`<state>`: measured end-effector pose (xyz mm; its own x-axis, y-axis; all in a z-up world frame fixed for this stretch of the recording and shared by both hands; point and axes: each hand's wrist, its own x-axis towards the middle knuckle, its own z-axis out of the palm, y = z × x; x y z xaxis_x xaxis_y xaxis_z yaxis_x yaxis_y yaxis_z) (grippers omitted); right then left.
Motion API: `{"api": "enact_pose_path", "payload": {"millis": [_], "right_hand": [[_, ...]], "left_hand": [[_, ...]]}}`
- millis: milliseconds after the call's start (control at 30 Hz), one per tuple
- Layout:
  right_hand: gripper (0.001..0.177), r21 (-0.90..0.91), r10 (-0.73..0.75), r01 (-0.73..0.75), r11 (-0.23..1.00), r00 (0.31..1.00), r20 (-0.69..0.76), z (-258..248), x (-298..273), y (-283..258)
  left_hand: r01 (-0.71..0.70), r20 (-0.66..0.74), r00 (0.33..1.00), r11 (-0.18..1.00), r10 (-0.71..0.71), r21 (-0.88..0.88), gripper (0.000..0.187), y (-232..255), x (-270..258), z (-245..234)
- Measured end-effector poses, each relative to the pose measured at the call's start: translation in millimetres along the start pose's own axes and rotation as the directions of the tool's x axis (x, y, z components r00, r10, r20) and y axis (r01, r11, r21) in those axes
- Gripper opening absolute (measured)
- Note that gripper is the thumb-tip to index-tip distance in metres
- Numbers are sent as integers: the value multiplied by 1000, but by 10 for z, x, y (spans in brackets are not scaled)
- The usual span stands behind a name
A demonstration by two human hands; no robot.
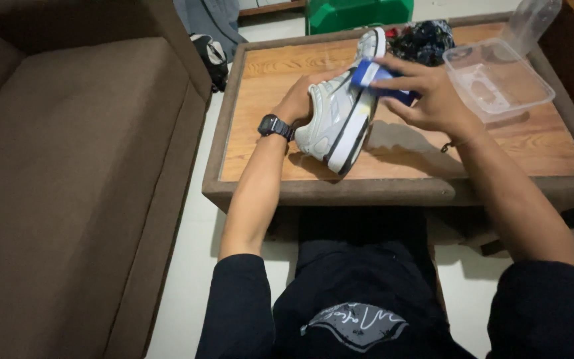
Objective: The person scrubs a white sneaker with a blue brush on a wooden table. They repeatedly dip the brush into a plastic container of liquid and scrub various parts of the shoe, including the sole and upper.
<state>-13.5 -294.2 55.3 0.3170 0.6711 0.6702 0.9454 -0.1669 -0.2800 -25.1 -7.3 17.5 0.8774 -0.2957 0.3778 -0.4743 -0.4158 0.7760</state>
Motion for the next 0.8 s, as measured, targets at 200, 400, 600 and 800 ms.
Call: {"api": "enact_pose_path", "payload": {"millis": [200,400,600,800], "right_hand": [[32,-121,-25,16,993,997,-75,-27,-18,-34],[32,49,-18,20,999,1000,-25,18,-34,58],[25,236,-39,7,972,991,129,4,-46,212],[46,167,28,-61,984,981,194,-45,-37,115]], "left_hand": [[1,-14,1000,999,-1,54,46,-38,12,-2],[-39,12,999,999,39,27,49,-82,27,-5],[-45,-8,999,980,47,192,46,-189,83,-2],[5,-22,1000,997,-3,72,47,17,9,-1]]}}
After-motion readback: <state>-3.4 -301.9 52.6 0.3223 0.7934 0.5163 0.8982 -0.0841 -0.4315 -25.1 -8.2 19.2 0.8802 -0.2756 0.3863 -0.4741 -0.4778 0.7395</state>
